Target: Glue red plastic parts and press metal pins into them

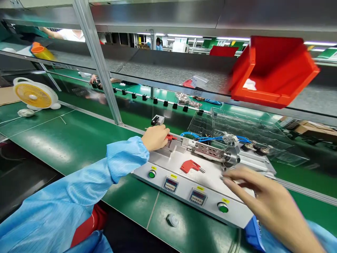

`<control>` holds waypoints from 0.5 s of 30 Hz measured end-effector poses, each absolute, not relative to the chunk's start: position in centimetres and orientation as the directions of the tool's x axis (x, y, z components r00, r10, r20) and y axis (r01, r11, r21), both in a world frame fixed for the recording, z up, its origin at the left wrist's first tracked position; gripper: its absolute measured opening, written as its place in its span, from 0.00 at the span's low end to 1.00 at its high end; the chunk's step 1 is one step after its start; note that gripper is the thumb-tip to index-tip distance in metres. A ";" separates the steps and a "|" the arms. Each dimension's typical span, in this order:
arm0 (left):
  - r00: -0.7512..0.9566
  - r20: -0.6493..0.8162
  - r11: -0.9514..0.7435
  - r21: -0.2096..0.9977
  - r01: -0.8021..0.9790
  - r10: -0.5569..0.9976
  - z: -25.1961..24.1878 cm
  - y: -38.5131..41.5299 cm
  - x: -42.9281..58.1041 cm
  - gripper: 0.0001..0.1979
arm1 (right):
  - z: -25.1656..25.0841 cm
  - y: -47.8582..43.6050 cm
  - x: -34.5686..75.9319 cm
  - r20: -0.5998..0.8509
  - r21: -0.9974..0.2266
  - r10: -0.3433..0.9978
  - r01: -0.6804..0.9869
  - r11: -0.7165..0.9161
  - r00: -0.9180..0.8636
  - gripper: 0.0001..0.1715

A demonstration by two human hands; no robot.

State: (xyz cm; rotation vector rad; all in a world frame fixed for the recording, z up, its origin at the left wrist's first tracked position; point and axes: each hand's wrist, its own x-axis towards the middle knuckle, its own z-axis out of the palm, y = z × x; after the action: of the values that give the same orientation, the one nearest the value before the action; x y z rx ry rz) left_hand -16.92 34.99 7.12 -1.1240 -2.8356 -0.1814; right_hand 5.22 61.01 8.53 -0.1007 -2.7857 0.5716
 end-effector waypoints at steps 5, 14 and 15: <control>-0.746 0.177 0.741 0.109 0.663 0.642 7.6 34.6 -16.4 0.13 | 10.3 56.3 -6.7 0.303 -0.429 -0.140 -0.266 0.863 -0.943 0.26; -0.736 0.188 0.709 0.198 0.677 0.651 6.8 34.1 -17.0 0.15 | 7.8 54.8 -13.1 0.190 -0.374 -0.102 -0.169 0.912 -0.976 0.06; -0.729 0.186 0.699 0.207 0.684 0.659 6.6 34.2 -17.1 0.16 | 7.5 54.6 -12.9 0.186 -0.369 -0.085 -0.149 0.917 -0.979 0.06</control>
State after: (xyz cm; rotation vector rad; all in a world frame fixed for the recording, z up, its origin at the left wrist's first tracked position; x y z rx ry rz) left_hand -17.05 34.19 6.59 -1.1115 -2.8050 -0.4012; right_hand -12.94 54.56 7.48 0.1790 -2.9122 0.5802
